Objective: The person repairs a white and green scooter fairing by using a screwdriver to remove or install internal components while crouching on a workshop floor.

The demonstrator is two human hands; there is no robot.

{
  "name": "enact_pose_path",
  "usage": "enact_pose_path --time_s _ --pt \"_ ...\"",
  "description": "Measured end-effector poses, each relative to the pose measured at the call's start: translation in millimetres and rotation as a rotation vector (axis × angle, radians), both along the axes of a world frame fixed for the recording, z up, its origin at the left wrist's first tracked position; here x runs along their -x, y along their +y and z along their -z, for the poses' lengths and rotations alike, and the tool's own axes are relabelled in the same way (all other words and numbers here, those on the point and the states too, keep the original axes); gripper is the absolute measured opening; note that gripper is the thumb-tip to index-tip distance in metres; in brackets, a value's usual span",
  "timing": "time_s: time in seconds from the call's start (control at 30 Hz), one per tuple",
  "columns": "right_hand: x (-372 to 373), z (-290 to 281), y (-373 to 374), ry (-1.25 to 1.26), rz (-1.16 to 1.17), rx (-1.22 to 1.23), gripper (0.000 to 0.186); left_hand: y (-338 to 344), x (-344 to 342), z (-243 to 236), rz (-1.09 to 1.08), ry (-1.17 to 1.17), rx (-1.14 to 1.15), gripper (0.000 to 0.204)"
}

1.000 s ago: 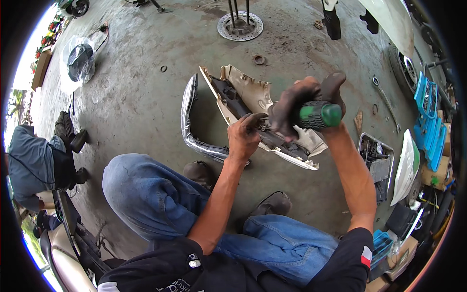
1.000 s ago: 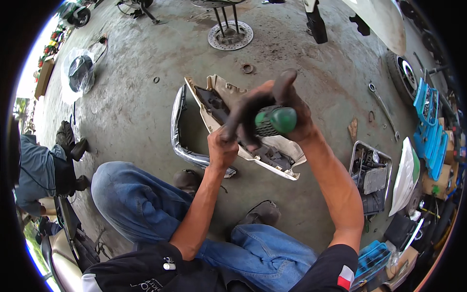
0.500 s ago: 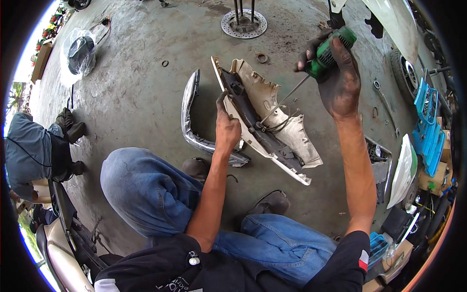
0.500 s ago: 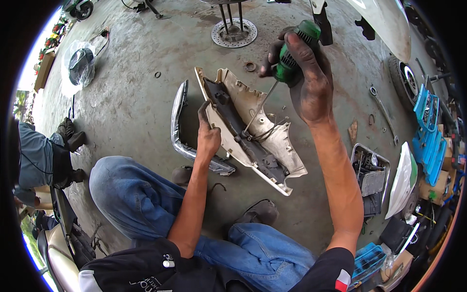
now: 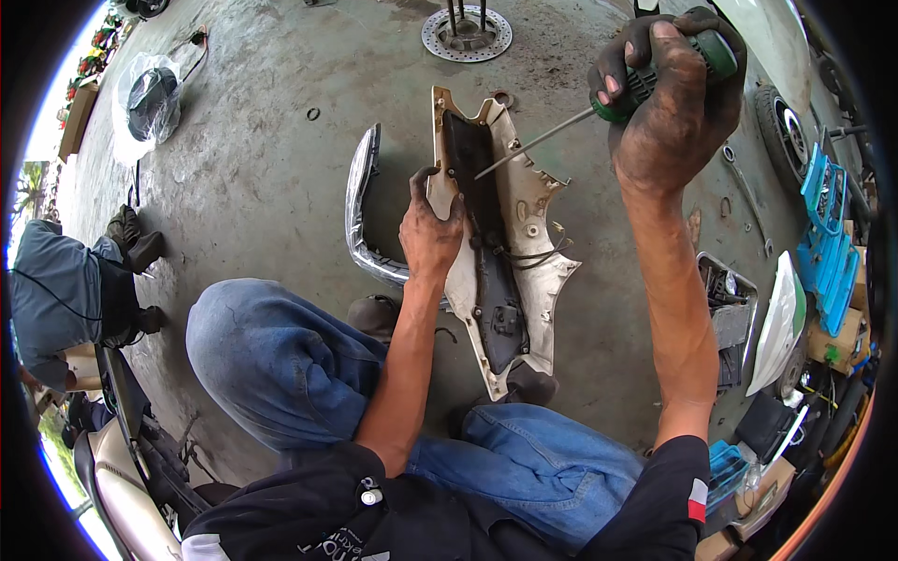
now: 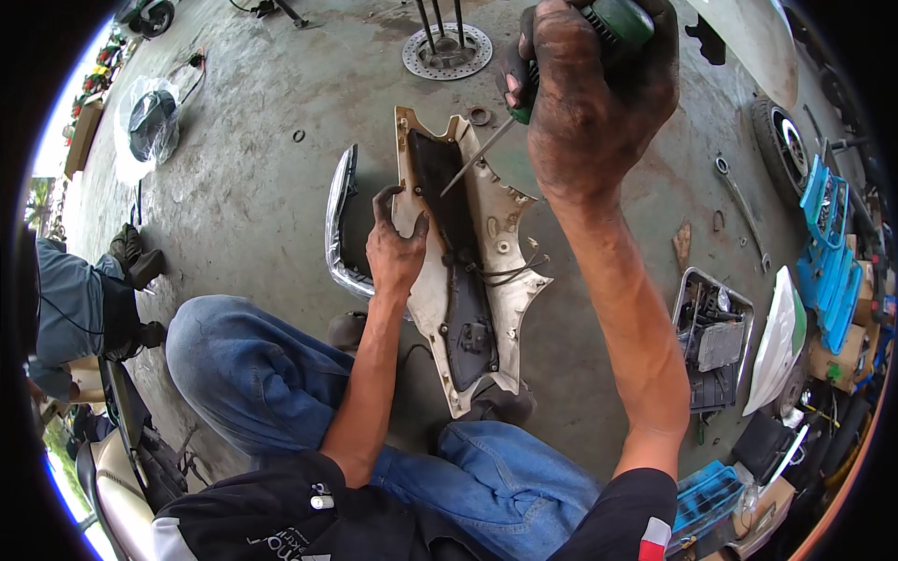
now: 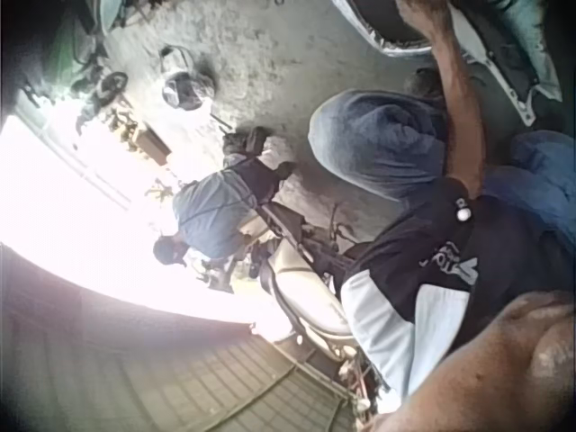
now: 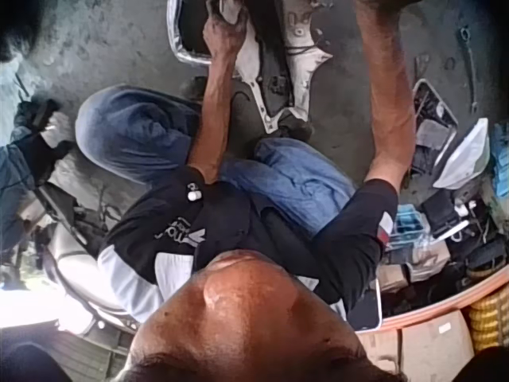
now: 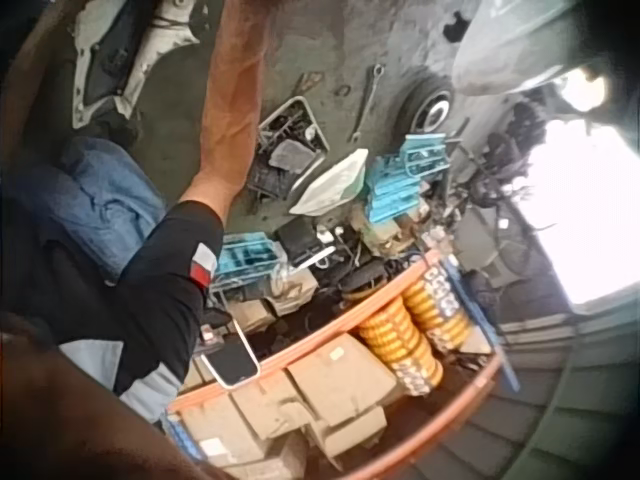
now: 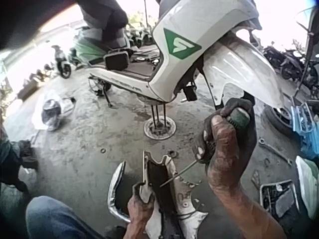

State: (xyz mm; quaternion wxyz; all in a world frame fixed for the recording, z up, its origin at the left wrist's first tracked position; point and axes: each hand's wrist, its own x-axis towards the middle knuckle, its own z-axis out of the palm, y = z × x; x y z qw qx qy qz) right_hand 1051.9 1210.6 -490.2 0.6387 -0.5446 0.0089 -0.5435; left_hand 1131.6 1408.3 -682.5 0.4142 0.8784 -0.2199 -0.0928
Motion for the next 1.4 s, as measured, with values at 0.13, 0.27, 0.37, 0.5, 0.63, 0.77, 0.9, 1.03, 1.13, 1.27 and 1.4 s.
enact_pose_path --time_s 0.13,0.27,0.37,0.5,0.63,0.77,0.9,1.03,1.13,1.27,1.4 --pt "-20 -12 15 -0.105 0.144 0.141 0.018 1 -3 5 0.0 0.044 -0.07 0.056" --pt "-25 -12 16 -0.108 0.209 0.14 0.017 3 -6 9 -0.019 0.023 -0.032 0.05" --pt "-26 -4 11 -0.098 0.188 0.145 0.017 3 -5 8 -0.026 0.062 -0.044 0.049" --pt "-29 1 12 -0.092 0.186 0.116 0.018 4 -5 9 -0.014 0.041 -0.029 0.049" --pt "-28 3 11 -0.083 0.201 0.13 0.019 3 -4 7 -0.002 0.055 -0.021 0.05" --pt "-29 1 16 -0.076 0.223 0.135 0.018 2 -5 0 -0.01 0.114 -0.064 0.051" --pt "-32 -1 17 -0.093 0.211 0.142 0.018 4 -6 6 -0.007 0.068 -0.036 0.051" --pt "-30 2 16 -0.066 0.178 0.113 0.017 4 -4 3 -0.006 0.132 -0.08 0.052" --pt "-30 2 15 -0.077 0.121 0.106 0.017 5 -3 9 0.009 0.043 -0.06 0.053" --pt "-19 -12 0 0.163 -0.193 0.145 0.02 6 -4 9 0.02 0.037 -0.017 0.052" --pt "-28 -34 11 0.248 0.057 0.372 0.019 7 -5 16 0.027 -0.002 0.08 0.054"
